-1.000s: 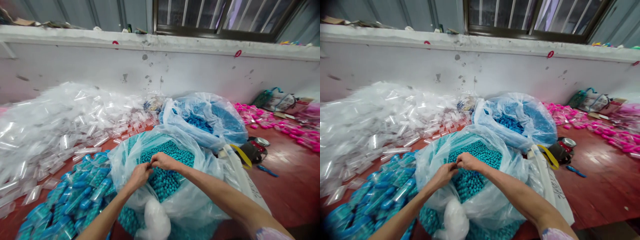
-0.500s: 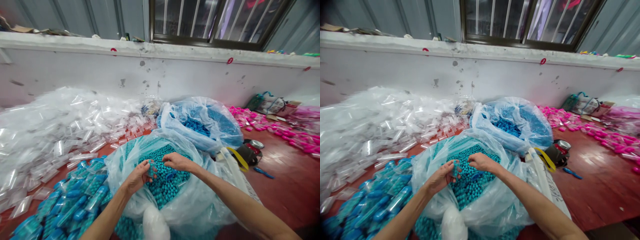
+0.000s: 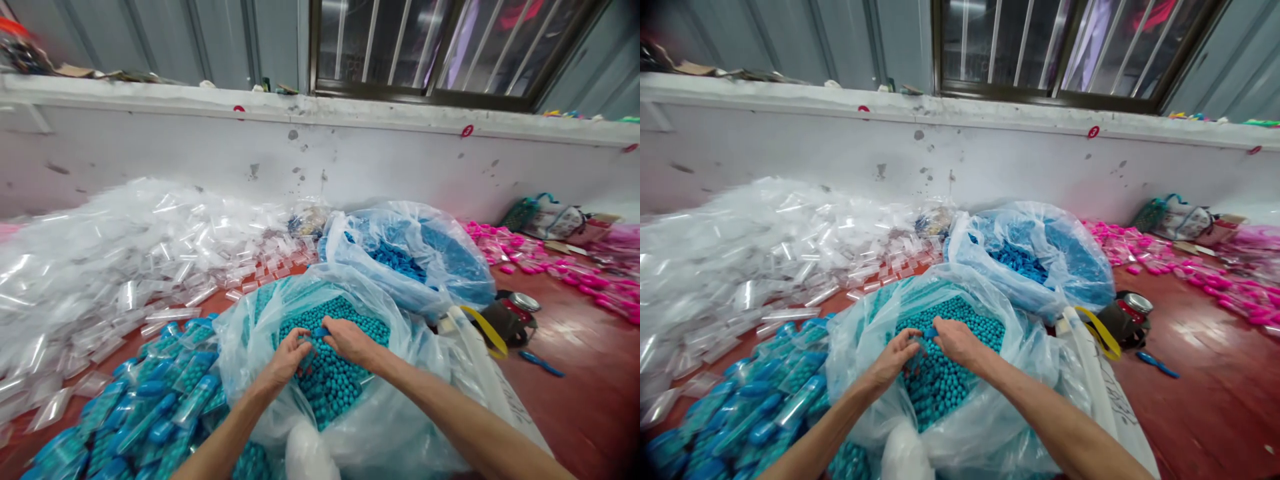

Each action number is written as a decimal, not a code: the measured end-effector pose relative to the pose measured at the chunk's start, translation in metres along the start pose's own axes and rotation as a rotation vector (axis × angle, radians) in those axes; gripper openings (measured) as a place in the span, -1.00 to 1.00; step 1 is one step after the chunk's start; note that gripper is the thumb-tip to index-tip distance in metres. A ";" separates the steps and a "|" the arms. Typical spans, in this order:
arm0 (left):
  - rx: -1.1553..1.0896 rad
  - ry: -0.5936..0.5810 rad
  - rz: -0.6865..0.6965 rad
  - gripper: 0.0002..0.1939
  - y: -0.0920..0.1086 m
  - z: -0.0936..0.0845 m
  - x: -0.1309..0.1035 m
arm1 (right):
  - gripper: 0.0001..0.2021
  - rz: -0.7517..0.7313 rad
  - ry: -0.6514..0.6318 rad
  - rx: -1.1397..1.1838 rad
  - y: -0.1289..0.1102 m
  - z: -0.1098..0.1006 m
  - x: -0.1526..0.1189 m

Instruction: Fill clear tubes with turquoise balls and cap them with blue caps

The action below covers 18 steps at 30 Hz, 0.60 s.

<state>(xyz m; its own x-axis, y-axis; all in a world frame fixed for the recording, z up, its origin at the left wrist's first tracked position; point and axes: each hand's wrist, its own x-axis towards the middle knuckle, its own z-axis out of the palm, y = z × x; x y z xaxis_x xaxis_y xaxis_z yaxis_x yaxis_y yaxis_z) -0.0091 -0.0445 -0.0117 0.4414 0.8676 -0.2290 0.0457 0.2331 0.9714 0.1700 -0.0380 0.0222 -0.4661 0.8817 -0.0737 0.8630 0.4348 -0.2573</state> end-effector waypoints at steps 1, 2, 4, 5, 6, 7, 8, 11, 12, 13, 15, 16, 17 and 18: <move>-0.008 0.014 0.011 -0.54 0.000 0.001 0.000 | -0.79 -0.054 0.039 0.055 -0.004 0.002 -0.001; -0.019 0.029 0.022 -0.52 0.000 0.002 -0.001 | -0.80 -0.111 0.083 0.128 -0.007 0.005 -0.002; -0.048 0.050 0.040 -0.46 0.000 0.003 -0.002 | -0.80 -0.175 0.169 0.311 -0.012 0.010 -0.004; -0.062 0.049 0.044 -0.43 -0.001 0.004 -0.002 | -0.79 -0.160 0.193 0.409 -0.014 0.012 -0.004; -0.074 0.042 0.046 -0.40 -0.001 0.004 -0.003 | -0.79 -0.119 0.204 0.513 -0.015 0.014 -0.004; -0.083 0.030 0.046 -0.39 -0.002 0.005 -0.004 | -0.79 -0.061 0.210 0.614 -0.017 0.016 -0.004; -0.089 0.018 0.044 -0.38 -0.003 0.006 -0.004 | -0.78 0.000 0.213 0.708 -0.019 0.017 -0.004; -0.114 0.014 0.048 -0.35 -0.004 0.009 -0.007 | -0.79 0.118 0.231 0.898 -0.024 0.019 -0.004; -0.129 0.018 0.051 -0.33 -0.004 0.010 -0.008 | -0.79 0.123 0.237 0.915 -0.025 0.019 -0.005; -0.150 0.022 0.054 -0.32 -0.003 0.011 -0.009 | -0.79 0.110 0.239 0.912 -0.026 0.019 -0.006; -0.203 0.033 0.053 -0.32 -0.001 0.013 -0.012 | -0.77 0.050 0.252 0.848 -0.029 0.018 -0.010; -0.228 0.046 0.050 -0.33 0.000 0.015 -0.014 | -0.76 0.013 0.277 0.786 -0.031 0.018 -0.012; -0.243 0.066 0.045 -0.36 0.001 0.017 -0.015 | -0.75 -0.022 0.309 0.713 -0.032 0.019 -0.014; -0.246 0.092 0.041 -0.39 0.001 0.019 -0.017 | -0.74 -0.052 0.342 0.640 -0.034 0.021 -0.016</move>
<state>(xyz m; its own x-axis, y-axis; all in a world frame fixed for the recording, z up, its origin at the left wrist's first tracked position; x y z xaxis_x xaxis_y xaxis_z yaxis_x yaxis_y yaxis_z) 0.0003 -0.0670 -0.0056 0.3550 0.9119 -0.2059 -0.1947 0.2875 0.9378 0.1442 -0.0704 0.0123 -0.3257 0.9164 0.2324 0.5093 0.3772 -0.7735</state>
